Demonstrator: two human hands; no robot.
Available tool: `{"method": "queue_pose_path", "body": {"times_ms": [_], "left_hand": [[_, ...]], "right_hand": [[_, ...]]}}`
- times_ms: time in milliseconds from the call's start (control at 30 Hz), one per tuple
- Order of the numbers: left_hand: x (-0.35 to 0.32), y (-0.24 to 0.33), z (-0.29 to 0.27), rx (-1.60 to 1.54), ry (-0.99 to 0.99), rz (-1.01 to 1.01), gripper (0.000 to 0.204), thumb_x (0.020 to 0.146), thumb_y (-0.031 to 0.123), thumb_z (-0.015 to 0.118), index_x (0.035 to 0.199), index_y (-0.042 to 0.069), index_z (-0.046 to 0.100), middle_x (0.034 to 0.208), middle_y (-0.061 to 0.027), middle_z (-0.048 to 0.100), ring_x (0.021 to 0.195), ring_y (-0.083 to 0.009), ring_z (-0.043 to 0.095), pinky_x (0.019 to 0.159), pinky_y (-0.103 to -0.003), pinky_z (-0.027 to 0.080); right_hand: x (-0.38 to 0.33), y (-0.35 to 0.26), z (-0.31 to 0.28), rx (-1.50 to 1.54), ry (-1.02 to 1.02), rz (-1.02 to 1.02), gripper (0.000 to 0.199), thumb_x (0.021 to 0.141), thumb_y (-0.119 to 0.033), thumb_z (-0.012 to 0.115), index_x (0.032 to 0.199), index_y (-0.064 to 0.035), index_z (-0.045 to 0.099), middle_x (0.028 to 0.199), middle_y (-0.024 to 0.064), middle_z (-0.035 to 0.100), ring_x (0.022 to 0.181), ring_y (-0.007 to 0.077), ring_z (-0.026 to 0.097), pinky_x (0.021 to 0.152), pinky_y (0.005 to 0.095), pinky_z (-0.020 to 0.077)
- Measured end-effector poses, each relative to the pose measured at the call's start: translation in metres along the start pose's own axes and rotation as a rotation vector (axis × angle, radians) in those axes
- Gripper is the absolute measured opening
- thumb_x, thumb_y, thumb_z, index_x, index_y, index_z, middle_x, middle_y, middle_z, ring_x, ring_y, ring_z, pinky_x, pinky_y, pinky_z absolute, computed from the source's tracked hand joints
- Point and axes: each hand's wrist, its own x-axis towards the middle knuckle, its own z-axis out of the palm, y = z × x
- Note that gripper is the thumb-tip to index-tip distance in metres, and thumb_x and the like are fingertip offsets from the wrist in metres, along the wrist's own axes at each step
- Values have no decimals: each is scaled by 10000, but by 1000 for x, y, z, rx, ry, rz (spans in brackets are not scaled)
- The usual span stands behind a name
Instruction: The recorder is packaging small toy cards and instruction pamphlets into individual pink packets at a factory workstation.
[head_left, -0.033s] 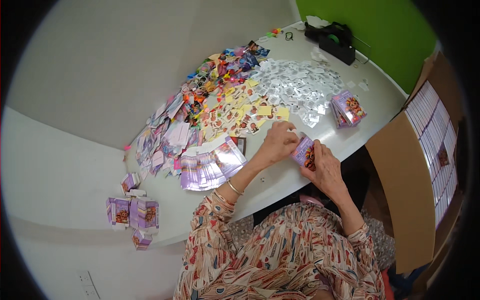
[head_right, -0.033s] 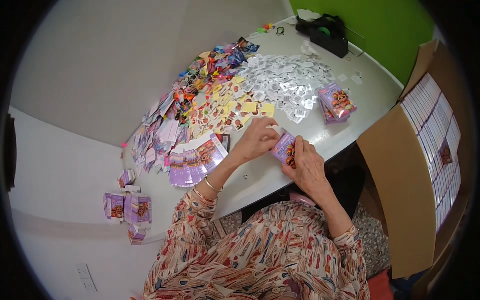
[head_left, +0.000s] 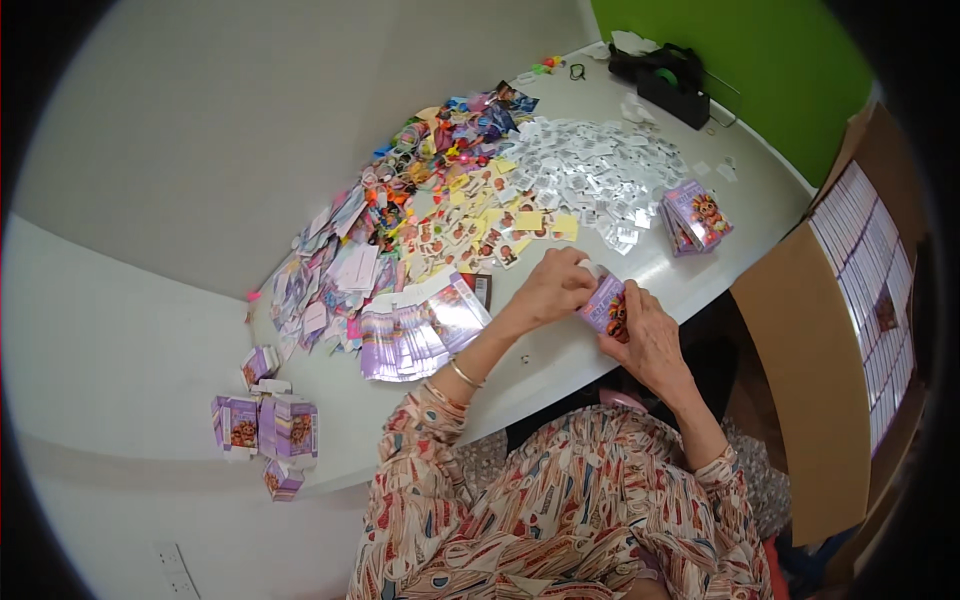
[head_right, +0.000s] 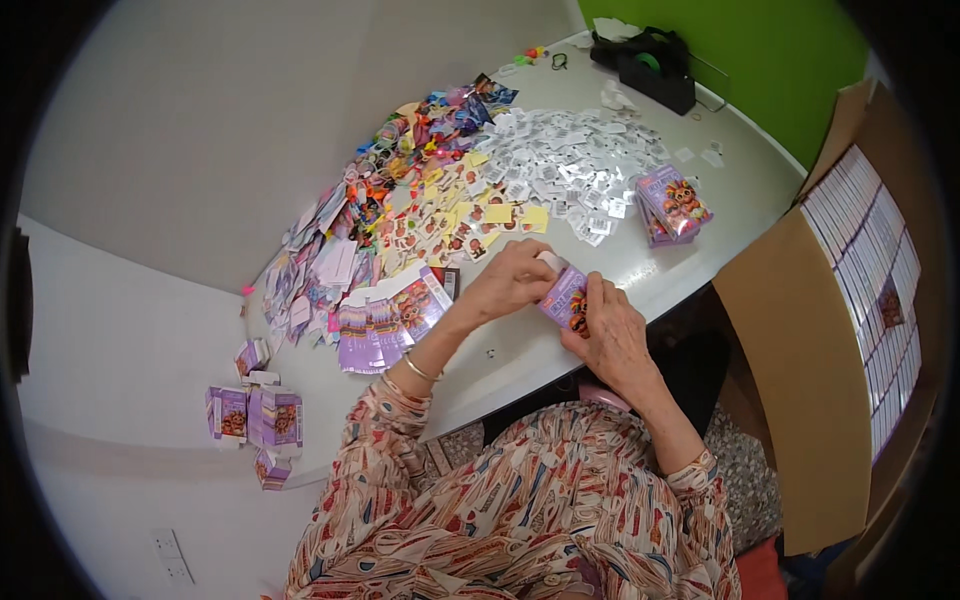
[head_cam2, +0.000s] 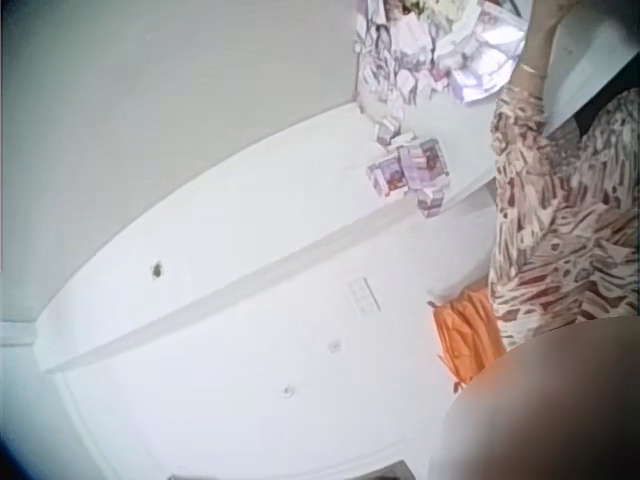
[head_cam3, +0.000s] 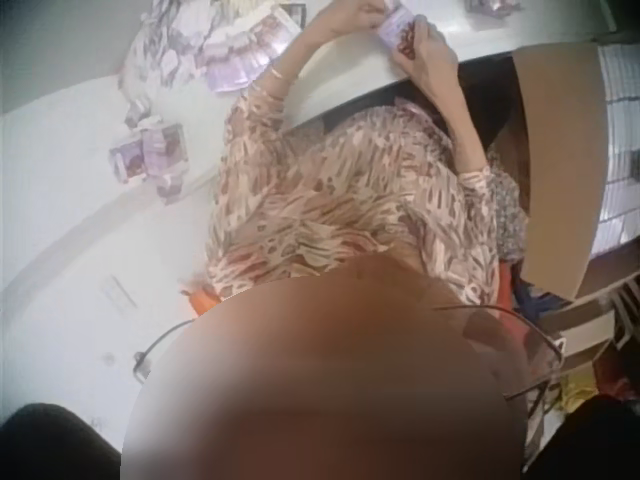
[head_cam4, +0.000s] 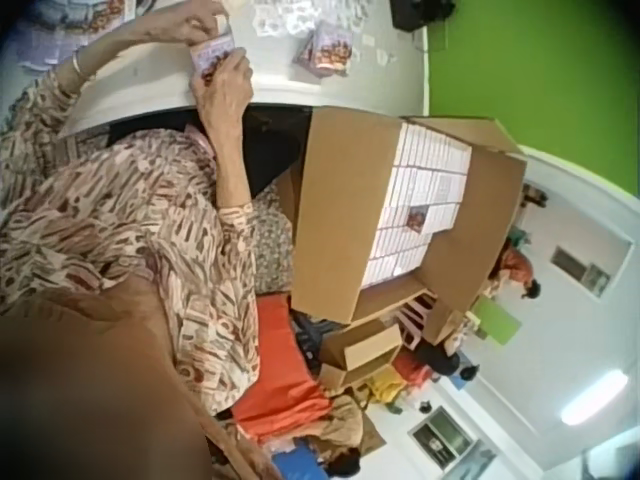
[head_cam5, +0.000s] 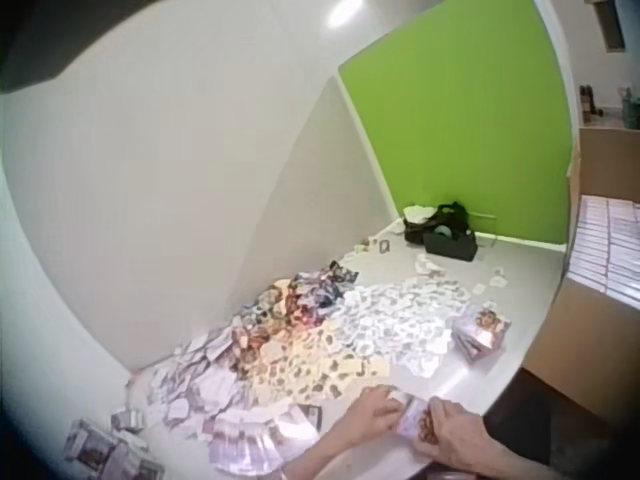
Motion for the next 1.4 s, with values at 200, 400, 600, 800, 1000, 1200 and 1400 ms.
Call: {"method": "queue_pose_path", "body": {"times_ms": [200,400,600,800,1000,1200,1400], "left_hand": [[12,12,-20,-705,-188,-240,183,845,140,662,952,-4,697,1107,-82,618,1015,-156,566,854,-300,448],[49,-35,29,-86,145,-242,221,813,186,701,948,13,676,994,-71,641,961,-202,575,839,-333,450],[64,-30,61,361,409,-161,189,755,211,713,819,44,652,915,-103,603,911,-305,541,788,-408,445],[59,-55,42,151,430,-99,91,774,118,665,787,28,659,822,-97,612,793,-271,574,729,-370,450],[26,-47,-9,-295,262,-403,138,854,133,665,836,-1,690,749,27,605,676,-62,513,624,-230,404],[2,-26,-45,-818,216,-631,166,909,189,649,947,29,668,840,-16,663,762,-106,618,710,-255,488],[-8,-13,-53,-978,89,-620,168,926,204,631,984,48,650,862,-45,675,790,-125,638,751,-280,516]], "right_hand": [[-12,12,-2,88,27,-12,795,683,-251,762,1287,90,374,1005,228,576,916,382,594,781,427,498],[-33,34,-29,-6,126,155,756,695,-266,756,1254,104,408,995,216,575,880,361,602,763,414,500],[-43,48,-35,-10,116,248,769,693,-273,756,1261,105,402,1007,212,569,865,353,604,740,410,498],[-37,43,-34,10,121,210,785,695,-292,754,1269,105,394,1017,221,571,895,373,599,756,421,498],[-28,33,-33,-34,106,174,772,704,-290,756,1259,103,393,1017,219,570,905,370,598,754,418,505],[-10,16,-23,-54,89,53,723,683,-233,771,1200,82,376,957,211,552,890,365,596,735,414,517],[4,6,-15,-35,10,50,743,687,-236,770,1233,66,368,960,209,556,912,365,589,752,418,502]]}}
